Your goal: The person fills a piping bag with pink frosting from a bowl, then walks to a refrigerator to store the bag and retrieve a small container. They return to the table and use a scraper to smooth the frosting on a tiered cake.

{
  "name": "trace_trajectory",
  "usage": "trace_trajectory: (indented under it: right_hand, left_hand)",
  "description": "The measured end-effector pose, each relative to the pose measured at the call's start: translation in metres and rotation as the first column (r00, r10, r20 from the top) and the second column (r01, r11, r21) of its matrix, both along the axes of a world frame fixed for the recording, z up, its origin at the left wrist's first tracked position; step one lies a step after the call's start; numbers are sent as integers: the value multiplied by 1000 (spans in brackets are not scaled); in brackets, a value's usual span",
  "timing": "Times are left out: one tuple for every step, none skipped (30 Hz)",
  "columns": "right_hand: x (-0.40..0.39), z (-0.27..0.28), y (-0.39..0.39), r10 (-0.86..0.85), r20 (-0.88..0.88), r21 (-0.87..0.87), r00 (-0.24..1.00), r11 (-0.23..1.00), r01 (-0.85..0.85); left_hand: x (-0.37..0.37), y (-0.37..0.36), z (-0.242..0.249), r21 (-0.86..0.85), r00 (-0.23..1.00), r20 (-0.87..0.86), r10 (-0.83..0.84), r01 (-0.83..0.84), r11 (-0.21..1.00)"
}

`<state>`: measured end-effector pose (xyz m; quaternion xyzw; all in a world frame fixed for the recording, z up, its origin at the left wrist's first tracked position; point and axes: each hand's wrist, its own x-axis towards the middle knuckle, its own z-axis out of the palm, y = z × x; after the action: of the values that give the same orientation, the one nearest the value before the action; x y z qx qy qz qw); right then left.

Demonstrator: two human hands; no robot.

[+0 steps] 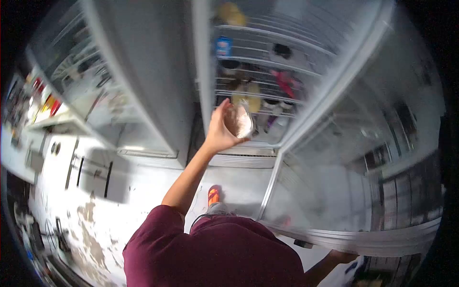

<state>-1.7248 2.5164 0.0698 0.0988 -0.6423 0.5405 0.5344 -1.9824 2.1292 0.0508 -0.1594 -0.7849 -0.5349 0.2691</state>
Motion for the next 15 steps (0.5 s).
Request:
trace_trajectory:
  right_hand:
    - [-5, 2, -9, 40, -4, 20, 999, 999, -40]
    - [-10, 4, -18, 80, -6, 37, 997, 996, -80]
    - [-15, 5, -30, 114, -10, 59, 993, 992, -113]
    - [-21, 7, -42, 139, -4, 78, 990, 987, -139]
    - [-28, 9, -57, 152, 5, 103, 988, 983, -152]
    - [-35, 12, -72, 141, 37, 131, 989, 981, -144]
    - [-42, 15, -86, 128, 68, 160, 989, 978, -137]
    - [-49, 20, -105, 123, 95, 189, 988, 972, -139]
    - [-55, 25, -123, 90, 120, 189, 989, 976, -112]
    - [-62, 31, -143, 68, 145, 187, 987, 978, -95]
    - [-71, 34, -165, 52, 171, 183, 984, 980, -84]
    - [-82, 38, -184, 16, 253, 174, 967, 983, -62]
    - [-102, 41, -206, 62, 222, 164, 973, 981, -100]
    - [-112, 48, -229, -67, 251, 194, 966, 981, 18]
    - [-137, 41, -237, -146, 273, 216, 951, 973, 88]
  left_hand:
    - [22, -13, 2, 159, 995, 53, -81, 71, 985]
    - [44, -28, 7, 204, 995, 64, -78, 63, 977]
    - [66, -44, 14, 249, 994, 76, -77, 56, 967]
    - [87, -60, 21, 243, 994, 98, -41, 16, 970]
    - [101, -77, 17, 293, 996, 89, -27, 0, 956]
    - [114, -96, 9, 340, 997, 74, -15, -11, 940]
    - [128, -115, 7, 386, 998, 58, 1, -23, 922]
    - [156, -127, 23, 503, 995, 104, -11, -43, 863]
    - [177, -144, 21, 596, 995, 78, -64, 5, 803]
    - [203, -159, 26, 522, 993, 110, 30, -84, 849]
    - [229, -173, 30, 440, 981, 141, 134, -183, 879]
    - [252, -190, 25, 199, 935, 128, 332, -352, 915]
    - [269, -208, 18, -53, 855, 91, 511, -508, 859]
    - [292, -221, 13, -142, 795, 38, 605, -595, 791]
    - [315, -234, 4, -230, 732, -12, 681, -665, 710]
